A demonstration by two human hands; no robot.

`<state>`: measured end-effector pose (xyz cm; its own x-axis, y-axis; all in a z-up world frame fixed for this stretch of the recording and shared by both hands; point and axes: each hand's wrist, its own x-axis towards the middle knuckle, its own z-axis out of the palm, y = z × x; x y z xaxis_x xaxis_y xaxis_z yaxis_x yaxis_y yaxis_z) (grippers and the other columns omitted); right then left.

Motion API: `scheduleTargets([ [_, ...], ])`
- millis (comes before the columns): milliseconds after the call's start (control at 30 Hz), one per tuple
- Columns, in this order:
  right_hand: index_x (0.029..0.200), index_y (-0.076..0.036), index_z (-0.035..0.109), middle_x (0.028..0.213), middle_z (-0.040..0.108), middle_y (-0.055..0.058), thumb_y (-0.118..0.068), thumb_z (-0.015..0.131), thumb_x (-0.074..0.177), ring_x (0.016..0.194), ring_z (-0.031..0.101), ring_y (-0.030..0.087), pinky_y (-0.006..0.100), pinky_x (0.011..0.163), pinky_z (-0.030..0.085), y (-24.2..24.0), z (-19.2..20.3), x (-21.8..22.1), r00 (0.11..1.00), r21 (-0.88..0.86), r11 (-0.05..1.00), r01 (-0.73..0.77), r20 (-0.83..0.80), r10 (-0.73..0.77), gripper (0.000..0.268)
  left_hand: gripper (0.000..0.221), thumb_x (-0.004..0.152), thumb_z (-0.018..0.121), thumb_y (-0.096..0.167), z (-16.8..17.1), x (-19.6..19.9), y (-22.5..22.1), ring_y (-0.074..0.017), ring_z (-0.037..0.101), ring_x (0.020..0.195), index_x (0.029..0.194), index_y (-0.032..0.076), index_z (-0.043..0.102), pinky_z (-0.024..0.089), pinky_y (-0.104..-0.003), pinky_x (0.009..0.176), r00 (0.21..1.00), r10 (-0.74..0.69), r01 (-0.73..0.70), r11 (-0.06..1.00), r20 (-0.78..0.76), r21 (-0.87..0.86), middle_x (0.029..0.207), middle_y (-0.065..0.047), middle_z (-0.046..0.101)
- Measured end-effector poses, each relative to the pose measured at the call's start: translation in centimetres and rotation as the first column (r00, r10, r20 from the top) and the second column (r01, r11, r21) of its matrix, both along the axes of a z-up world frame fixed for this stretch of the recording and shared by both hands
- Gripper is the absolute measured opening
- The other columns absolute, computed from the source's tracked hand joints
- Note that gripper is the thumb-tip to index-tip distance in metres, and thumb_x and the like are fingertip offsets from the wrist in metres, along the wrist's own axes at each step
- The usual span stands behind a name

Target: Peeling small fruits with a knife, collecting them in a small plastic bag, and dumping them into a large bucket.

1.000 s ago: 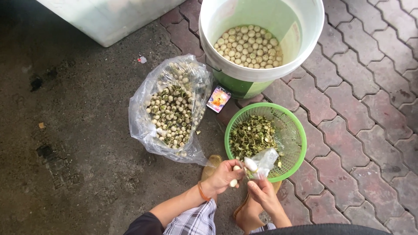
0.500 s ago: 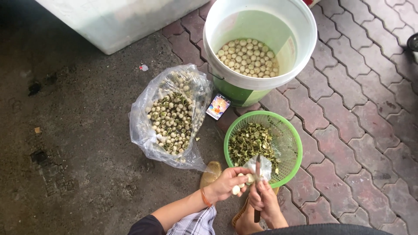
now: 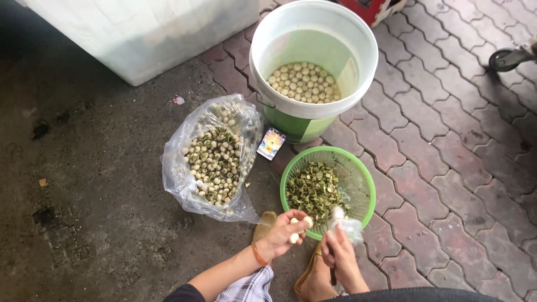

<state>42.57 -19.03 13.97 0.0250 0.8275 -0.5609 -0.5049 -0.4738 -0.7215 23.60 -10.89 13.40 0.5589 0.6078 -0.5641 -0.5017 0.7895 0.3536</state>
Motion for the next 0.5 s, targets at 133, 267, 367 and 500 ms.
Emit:
scheduleTargets([
  [133, 0.109, -0.003, 0.053, 0.058, 0.044, 0.003, -0.02, 0.052, 0.107, 0.039, 0.027, 0.008, 0.023, 0.032, 0.018, -1.1, -0.3, -0.2, 0.96, 0.178, 0.975, -0.136, -0.219, 0.174, 0.017, 0.024, 0.082, 0.084, 0.0, 0.7, 1.0, -0.6, -0.0153, 0.065, 0.059, 0.099, 0.004, 0.068, 0.056, -0.024, 0.044, 0.998, 0.0, 0.01, 0.989, -0.07, 0.144, 0.089, -0.013, 0.071],
  [267, 0.069, -0.001, 0.054, 0.051, 0.036, 0.003, -0.026, 0.054, 0.106, 0.034, 0.021, 0.007, 0.026, 0.031, 0.012, -1.0, -1.5, 0.6, 0.938, 0.29, 0.941, -0.173, -0.242, 0.247, 0.044, 0.015, 0.085, 0.082, 0.002, 1.5, 1.2, -1.0, -0.0123, 0.066, 0.06, 0.097, 0.004, 0.073, 0.055, -0.021, 0.043, 0.999, -0.033, 0.026, 0.971, 0.026, 0.237, 0.099, -0.012, 0.076],
  [367, 0.073, -0.004, 0.054, 0.052, 0.037, 0.0, -0.022, 0.049, 0.108, 0.036, 0.024, 0.008, 0.025, 0.031, 0.014, -1.3, -1.7, 0.8, 0.977, 0.302, 0.947, -0.112, -0.142, 0.161, 0.039, 0.016, 0.09, 0.078, 0.003, 3.0, 0.6, -0.7, -0.0136, 0.064, 0.061, 0.106, 0.005, 0.075, 0.056, -0.021, 0.046, 0.987, -0.067, 0.035, 0.976, 0.144, 0.213, 0.1, -0.012, 0.074],
  [500, 0.077, -0.002, 0.053, 0.054, 0.036, 0.004, -0.021, 0.046, 0.109, 0.036, 0.022, 0.008, 0.026, 0.031, 0.013, -2.0, -0.9, 0.7, 0.98, 0.253, 0.966, -0.061, -0.167, 0.106, 0.038, 0.017, 0.1, 0.067, 0.006, 2.5, 0.6, -0.5, -0.0154, 0.068, 0.063, 0.116, 0.002, 0.07, 0.057, -0.022, 0.044, 0.989, -0.032, 0.021, 0.997, 0.145, 0.074, 0.104, -0.022, 0.074],
])
